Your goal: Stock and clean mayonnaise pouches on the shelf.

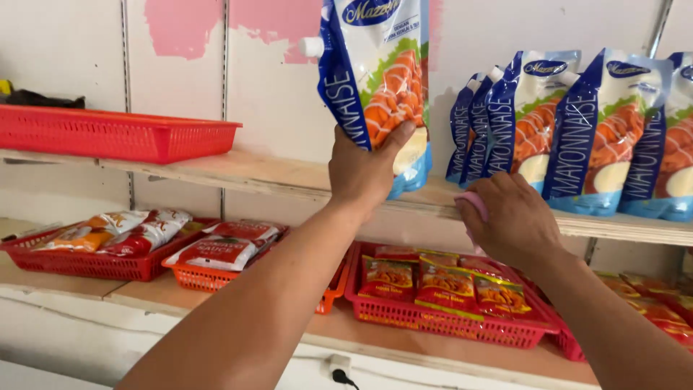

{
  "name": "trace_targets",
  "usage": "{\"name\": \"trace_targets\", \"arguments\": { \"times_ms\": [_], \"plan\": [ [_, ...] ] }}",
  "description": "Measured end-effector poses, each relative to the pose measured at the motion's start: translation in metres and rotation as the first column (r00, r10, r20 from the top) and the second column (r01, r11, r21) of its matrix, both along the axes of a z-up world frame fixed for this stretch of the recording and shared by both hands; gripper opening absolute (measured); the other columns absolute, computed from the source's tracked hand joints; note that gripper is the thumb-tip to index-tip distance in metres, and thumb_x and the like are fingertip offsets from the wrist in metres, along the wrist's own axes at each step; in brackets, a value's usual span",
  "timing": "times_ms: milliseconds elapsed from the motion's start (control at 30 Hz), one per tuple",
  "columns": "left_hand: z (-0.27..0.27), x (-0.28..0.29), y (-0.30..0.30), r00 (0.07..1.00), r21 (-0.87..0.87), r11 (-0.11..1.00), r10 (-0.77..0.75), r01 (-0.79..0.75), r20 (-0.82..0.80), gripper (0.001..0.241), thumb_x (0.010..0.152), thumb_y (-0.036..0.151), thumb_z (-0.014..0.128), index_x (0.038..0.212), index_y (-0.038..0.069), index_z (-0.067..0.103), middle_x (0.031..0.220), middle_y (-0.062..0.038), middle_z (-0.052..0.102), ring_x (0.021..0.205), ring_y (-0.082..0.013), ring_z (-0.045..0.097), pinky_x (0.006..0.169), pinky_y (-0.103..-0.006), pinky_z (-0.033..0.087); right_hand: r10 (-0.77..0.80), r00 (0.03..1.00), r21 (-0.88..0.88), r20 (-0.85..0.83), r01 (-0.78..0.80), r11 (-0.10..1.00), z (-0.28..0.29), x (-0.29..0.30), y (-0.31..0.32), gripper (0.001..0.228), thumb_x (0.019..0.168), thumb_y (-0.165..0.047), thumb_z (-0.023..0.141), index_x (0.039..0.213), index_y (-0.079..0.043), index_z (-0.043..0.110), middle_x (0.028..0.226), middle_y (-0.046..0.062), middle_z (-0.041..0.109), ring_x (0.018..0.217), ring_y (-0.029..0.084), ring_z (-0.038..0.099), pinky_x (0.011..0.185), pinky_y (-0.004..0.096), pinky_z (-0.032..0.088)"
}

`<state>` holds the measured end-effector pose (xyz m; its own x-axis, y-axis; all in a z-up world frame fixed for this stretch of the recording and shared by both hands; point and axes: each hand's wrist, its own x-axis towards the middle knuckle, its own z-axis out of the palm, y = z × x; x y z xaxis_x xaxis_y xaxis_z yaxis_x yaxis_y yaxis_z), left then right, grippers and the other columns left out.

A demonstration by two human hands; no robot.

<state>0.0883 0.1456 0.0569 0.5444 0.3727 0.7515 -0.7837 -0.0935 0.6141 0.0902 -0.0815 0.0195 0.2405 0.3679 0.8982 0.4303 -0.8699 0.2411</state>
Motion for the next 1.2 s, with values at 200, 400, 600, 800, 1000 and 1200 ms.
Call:
{"name": "trace_targets", "arguments": {
  "times_ms": [200, 400, 600, 800, 1000, 1200],
  "plan": [
    [0.046, 0.112, -0.040, 0.913, 0.054, 0.998, 0.047, -0.027, -0.405, 0.066, 0.068, 0.044, 0.090, 0.109, -0.003, 0.065, 0.101, -0.018, 0.078, 0.076, -0.0316, 0.079, 0.065, -0.0430, 0.062, -0.045, 0.998, -0.047, 0.047, 0.047, 0.998, -0.007, 0.026, -0.001, 0.021, 0.089, -0.025, 0.064, 0.076, -0.009, 0.063, 0.076, 0.012, 0.058, 0.078, 0.034, 0.060, 0.074, 0.050, 0.048],
    [0.082, 0.221, -0.067, 0.876, 0.123, 0.989, 0.135, -0.088, -0.463, 0.057, 0.071, 0.033, 0.095, 0.103, -0.006, 0.070, 0.099, -0.019, 0.074, 0.083, -0.0282, 0.075, 0.068, -0.0425, 0.059, 0.065, 0.988, 0.007, 0.143, -0.067, 0.998, -0.003, 0.027, -0.004, 0.020, 0.085, -0.025, 0.065, 0.076, -0.008, 0.059, 0.074, 0.011, 0.054, 0.075, 0.033, 0.058, 0.069, 0.049, 0.047],
    [0.094, 0.277, -0.080, 0.907, 0.157, 0.973, -0.090, 0.168, -0.411, 0.037, 0.080, 0.019, 0.077, 0.107, -0.007, 0.074, 0.099, -0.020, 0.076, 0.081, -0.0304, 0.075, 0.063, -0.0436, 0.057, 0.073, 0.978, 0.053, 0.196, -0.084, 0.995, -0.006, 0.025, -0.009, 0.018, 0.084, -0.025, 0.067, 0.077, -0.009, 0.060, 0.076, 0.010, 0.055, 0.076, 0.032, 0.058, 0.066, 0.047, 0.044],
    [0.073, 0.226, -0.084, 0.872, 0.121, 0.992, 0.019, 0.046, -0.488, 0.073, 0.081, 0.042, 0.075, 0.128, -0.008, 0.051, 0.117, -0.025, 0.068, 0.091, -0.0300, 0.069, 0.073, -0.0418, 0.053, 0.086, 0.974, 0.057, 0.209, -0.100, 0.993, -0.007, 0.027, -0.007, 0.018, 0.084, -0.025, 0.066, 0.076, -0.009, 0.059, 0.075, 0.009, 0.055, 0.074, 0.031, 0.057, 0.065, 0.046, 0.044],
    [0.068, 0.208, -0.071, 0.668, 0.703, 0.659, 0.398, 0.269, -0.629, 0.079, 0.066, 0.048, 0.091, 0.128, 0.006, 0.066, 0.135, -0.011, 0.067, 0.094, -0.0243, 0.068, 0.068, -0.0397, 0.057, 0.084, 0.975, 0.045, 0.205, -0.095, 0.994, -0.008, 0.027, -0.003, 0.019, 0.084, -0.025, 0.066, 0.075, -0.009, 0.059, 0.074, 0.009, 0.055, 0.073, 0.031, 0.057, 0.065, 0.047, 0.044],
    [0.062, 0.264, -0.085, 0.670, 0.763, 0.569, 0.441, 0.307, -0.598, 0.070, 0.075, 0.047, 0.090, 0.126, 0.005, 0.067, 0.127, -0.010, 0.069, 0.075, -0.0211, 0.072, 0.060, -0.0332, 0.061, 0.064, 0.975, 0.052, 0.211, -0.076, 0.996, -0.007, 0.026, -0.005, 0.019, 0.083, -0.025, 0.065, 0.075, -0.009, 0.059, 0.073, 0.009, 0.054, 0.072, 0.031, 0.057, 0.064, 0.047, 0.044]
  ]
}}
